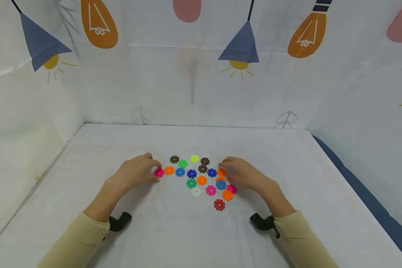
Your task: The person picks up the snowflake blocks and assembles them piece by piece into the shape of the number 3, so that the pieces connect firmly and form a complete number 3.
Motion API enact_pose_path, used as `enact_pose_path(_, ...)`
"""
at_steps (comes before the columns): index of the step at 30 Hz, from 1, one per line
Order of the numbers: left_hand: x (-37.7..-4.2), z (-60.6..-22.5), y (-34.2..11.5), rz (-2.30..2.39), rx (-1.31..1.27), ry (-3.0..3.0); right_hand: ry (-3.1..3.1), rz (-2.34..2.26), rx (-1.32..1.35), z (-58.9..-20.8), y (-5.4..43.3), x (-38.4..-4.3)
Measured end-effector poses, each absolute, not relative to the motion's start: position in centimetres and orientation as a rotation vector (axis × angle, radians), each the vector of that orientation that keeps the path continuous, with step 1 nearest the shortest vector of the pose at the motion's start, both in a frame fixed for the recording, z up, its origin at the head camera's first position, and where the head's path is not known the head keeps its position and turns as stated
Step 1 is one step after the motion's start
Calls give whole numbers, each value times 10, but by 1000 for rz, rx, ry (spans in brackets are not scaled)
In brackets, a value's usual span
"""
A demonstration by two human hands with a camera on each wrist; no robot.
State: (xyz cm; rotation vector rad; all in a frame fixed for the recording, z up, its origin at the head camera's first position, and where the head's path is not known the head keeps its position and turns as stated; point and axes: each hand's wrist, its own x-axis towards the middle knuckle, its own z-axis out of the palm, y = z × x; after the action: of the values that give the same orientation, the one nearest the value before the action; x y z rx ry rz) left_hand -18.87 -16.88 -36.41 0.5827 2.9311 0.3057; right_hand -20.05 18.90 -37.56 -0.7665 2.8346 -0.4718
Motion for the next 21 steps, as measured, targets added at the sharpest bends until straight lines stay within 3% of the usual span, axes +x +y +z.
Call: enact_pose_path(21,-193,-361,-159,281,557,2927,2867,-468,-729,-377,171,-200)
